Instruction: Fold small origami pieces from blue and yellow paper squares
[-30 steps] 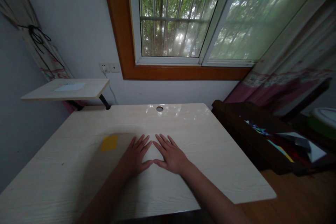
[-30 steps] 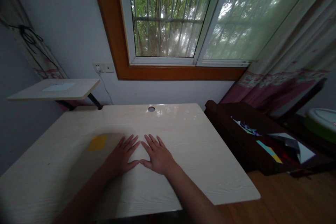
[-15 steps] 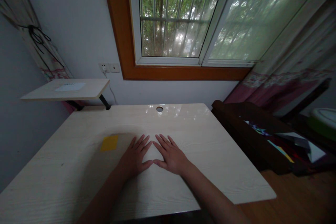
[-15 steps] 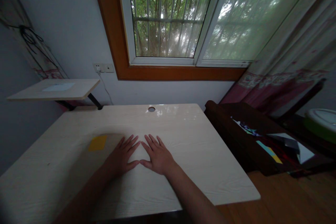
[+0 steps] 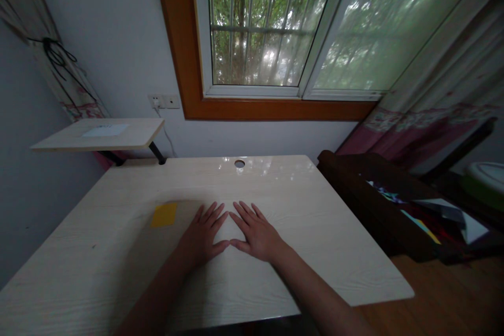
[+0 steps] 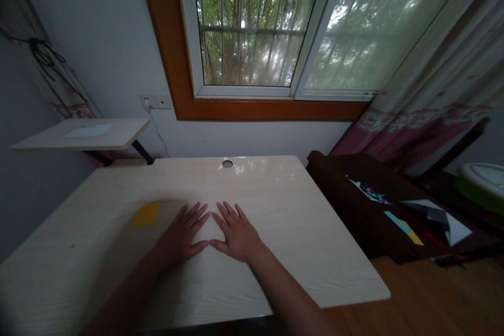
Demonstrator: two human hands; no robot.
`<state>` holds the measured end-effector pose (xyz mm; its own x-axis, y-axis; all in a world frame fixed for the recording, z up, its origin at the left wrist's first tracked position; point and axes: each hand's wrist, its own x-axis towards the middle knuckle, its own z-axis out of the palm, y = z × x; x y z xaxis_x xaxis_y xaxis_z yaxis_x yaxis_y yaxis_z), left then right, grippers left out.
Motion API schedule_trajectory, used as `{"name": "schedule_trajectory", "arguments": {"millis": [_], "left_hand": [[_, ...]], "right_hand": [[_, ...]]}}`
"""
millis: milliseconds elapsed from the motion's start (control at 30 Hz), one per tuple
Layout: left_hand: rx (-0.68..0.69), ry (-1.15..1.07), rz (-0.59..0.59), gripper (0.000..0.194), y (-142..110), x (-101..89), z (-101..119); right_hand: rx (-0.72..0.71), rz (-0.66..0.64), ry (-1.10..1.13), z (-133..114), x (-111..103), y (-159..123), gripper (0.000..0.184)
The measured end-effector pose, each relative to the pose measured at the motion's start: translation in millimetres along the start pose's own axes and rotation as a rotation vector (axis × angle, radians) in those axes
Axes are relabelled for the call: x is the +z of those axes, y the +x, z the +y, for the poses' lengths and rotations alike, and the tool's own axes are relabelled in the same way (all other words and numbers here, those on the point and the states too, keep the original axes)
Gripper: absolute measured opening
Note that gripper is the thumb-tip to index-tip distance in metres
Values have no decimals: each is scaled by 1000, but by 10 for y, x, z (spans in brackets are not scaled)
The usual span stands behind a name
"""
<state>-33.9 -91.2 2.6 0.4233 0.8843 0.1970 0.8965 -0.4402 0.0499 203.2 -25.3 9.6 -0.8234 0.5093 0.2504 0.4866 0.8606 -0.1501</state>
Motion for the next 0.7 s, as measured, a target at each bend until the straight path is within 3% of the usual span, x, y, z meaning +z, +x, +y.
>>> {"name": "schedule_trajectory", "arguments": {"millis": [700], "left_hand": [[-2, -16, -7, 73, 6, -2, 4]], "right_hand": [[-1, 1, 5, 20, 38, 4, 76]]}}
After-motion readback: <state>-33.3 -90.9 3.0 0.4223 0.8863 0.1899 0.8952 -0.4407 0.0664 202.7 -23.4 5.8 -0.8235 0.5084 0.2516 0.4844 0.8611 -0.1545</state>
